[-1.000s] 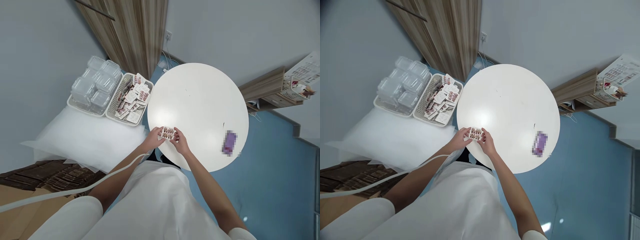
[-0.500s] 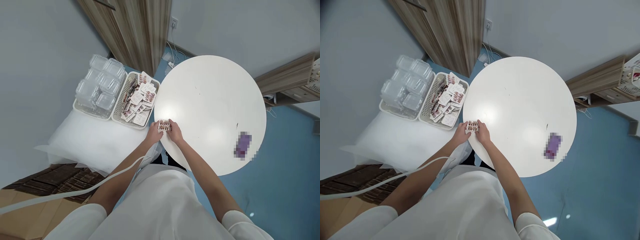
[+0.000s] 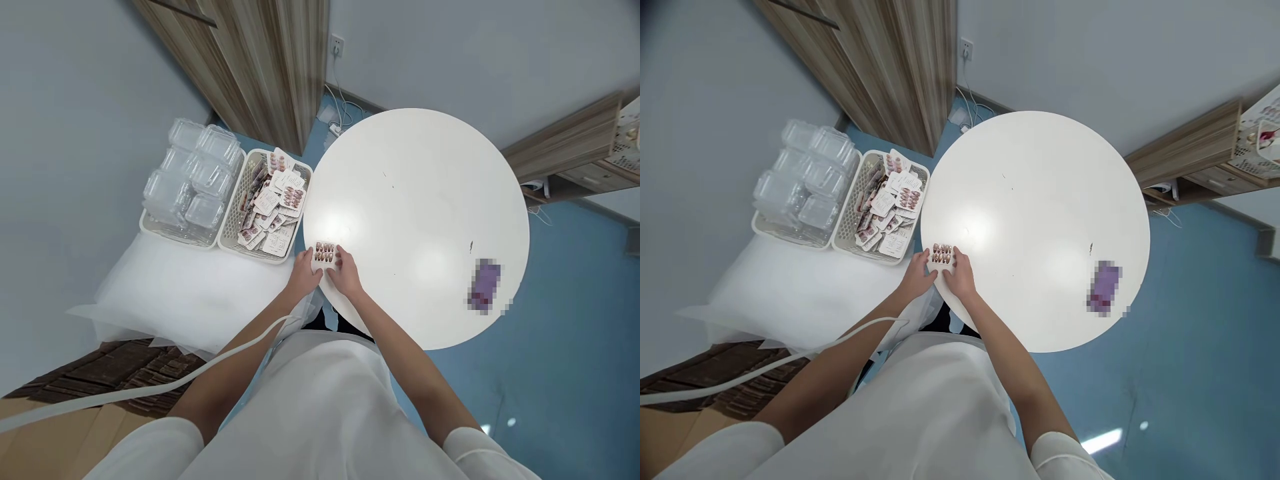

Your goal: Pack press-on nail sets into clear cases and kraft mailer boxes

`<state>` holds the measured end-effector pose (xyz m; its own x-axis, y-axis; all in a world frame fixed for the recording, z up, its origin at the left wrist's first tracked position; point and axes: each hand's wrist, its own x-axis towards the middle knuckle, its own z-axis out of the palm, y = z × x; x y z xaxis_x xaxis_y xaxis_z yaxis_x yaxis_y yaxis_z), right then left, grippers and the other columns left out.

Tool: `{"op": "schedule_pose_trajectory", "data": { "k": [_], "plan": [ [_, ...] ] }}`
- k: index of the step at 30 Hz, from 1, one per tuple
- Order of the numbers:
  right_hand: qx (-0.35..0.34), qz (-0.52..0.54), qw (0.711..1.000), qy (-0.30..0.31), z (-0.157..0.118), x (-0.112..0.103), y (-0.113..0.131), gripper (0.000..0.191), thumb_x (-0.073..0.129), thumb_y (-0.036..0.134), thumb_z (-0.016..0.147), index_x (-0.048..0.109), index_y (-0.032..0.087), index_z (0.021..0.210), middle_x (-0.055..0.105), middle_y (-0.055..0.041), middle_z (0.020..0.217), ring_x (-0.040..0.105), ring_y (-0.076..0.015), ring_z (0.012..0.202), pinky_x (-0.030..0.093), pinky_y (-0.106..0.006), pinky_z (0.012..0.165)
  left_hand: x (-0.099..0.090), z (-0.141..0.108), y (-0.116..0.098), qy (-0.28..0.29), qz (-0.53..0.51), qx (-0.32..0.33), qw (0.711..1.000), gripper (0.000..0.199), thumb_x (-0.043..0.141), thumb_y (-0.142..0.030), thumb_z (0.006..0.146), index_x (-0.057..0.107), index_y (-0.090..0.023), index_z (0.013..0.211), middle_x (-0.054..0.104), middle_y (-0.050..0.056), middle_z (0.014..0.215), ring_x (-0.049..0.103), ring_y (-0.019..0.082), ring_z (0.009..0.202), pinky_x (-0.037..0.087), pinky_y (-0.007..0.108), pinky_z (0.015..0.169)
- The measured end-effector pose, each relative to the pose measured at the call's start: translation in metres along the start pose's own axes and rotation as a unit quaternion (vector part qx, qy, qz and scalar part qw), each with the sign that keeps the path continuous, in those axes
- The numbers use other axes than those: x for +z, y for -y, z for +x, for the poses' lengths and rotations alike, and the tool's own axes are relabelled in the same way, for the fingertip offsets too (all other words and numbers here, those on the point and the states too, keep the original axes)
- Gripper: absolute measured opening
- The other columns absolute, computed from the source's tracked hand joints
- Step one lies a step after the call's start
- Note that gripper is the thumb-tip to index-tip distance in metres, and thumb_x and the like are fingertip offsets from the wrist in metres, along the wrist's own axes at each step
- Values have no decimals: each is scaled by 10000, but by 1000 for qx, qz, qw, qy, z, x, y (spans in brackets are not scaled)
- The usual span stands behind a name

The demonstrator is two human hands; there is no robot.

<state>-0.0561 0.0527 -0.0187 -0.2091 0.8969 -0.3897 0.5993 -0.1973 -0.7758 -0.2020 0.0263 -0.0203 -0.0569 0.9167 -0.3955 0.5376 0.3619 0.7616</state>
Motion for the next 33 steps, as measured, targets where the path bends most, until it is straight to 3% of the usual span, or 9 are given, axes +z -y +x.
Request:
{"op": "schedule_pose_trajectory", "data": {
  "k": [5,11,21,33],
  "plan": [
    [46,143,989,-14,-16,11,2,632,536,221,680,305,245,1268,429,-81,1230,475,-173,1033,443,-353,860,-7,-9,3,44,-97,-33,994,627,463,-276,750,248,-216,1336,324,99,1341,380,245,1184,374,371,935],
    [64,185,980,-33,-9,17,15,611,510,181,669,324,232,1249,425,-86,1253,460,-170,1082,416,-361,911,-7,-2,1,30,-169,-36,984,641,455,-238,748,228,-221,1348,305,77,1379,312,249,1247,311,403,1003],
    [43,167,984,-56,4,17,24,586,480,186,704,304,245,1259,394,-77,1289,447,-170,1108,404,-374,926,-8,18,-3,22,-219,-22,975,663,450,-208,735,209,-207,1352,257,71,1405,254,216,1280,236,397,1051],
    [-3,120,991,-57,-5,21,17,654,488,214,731,210,238,1322,340,-93,1319,404,-202,1147,385,-403,940,-9,15,-2,8,-219,5,976,649,475,-196,721,258,-259,1330,300,50,1385,280,228,1265,260,428,1030]
  ]
}}
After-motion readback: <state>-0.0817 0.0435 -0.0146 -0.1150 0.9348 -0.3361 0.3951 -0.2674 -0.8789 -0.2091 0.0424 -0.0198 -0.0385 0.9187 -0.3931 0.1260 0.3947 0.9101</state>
